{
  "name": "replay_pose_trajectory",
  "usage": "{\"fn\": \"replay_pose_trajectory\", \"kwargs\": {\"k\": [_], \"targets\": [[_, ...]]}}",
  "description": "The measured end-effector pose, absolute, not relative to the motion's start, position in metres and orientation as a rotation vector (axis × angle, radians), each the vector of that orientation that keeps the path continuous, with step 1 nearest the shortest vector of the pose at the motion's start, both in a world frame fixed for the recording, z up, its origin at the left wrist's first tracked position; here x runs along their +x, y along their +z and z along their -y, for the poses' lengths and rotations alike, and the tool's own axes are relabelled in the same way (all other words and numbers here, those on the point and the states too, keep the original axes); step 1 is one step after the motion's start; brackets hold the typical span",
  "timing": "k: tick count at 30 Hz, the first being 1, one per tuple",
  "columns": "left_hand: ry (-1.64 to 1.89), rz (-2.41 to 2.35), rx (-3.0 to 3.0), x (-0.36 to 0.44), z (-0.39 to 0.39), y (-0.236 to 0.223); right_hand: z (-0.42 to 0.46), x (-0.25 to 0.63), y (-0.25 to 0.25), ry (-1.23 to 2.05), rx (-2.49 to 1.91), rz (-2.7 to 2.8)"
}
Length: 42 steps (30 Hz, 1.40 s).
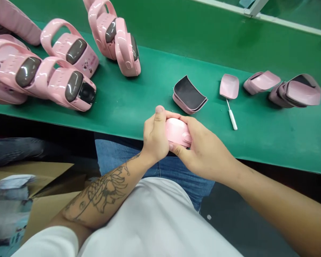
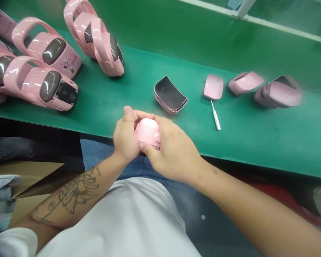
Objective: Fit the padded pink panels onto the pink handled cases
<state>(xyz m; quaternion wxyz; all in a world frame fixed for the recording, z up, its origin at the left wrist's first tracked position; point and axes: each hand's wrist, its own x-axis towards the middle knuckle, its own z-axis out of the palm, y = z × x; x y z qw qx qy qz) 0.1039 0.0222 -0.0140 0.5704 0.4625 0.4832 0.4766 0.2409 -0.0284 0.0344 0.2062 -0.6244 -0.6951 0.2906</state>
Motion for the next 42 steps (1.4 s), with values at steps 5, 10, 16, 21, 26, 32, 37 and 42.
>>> {"fn": "replay_pose_trajectory", "kwargs": {"k": [5,10,16,21,26,32,37,42], "targets": [[1.136,-1.134,1.093,0.102,-0.026,-0.020,0.035,0.230,0.017,0.538,-1.835,1.975],[1.196,-1.107,1.005,0.104,-0.031,-0.032,0.032,0.220,0.008,0.402,-1.820,1.968],[1.143,-1.074,0.904,0.099,-0.046,-0.037,0.035,0.233,0.005,0.505,-1.729,1.970],[1.135,-1.059,0.513,0.093,-0.065,-0.035,0.050,0.248,-0.031,0.315,-1.530,1.736],[1.113,-0.936,0.263,0.084,-0.063,-0.029,0.048,0.223,-0.045,0.143,-1.500,1.537],[1.034,-0.830,0.241,0.072,-0.054,-0.033,0.041,0.201,-0.034,0.029,-1.424,1.573],[0.987,-0.740,0.212,0.067,-0.052,-0.040,0.041,0.193,-0.025,0.064,-1.318,1.638],[0.897,-0.726,0.356,0.064,-0.053,-0.046,0.037,0.189,-0.014,0.128,-1.359,1.710]]}}
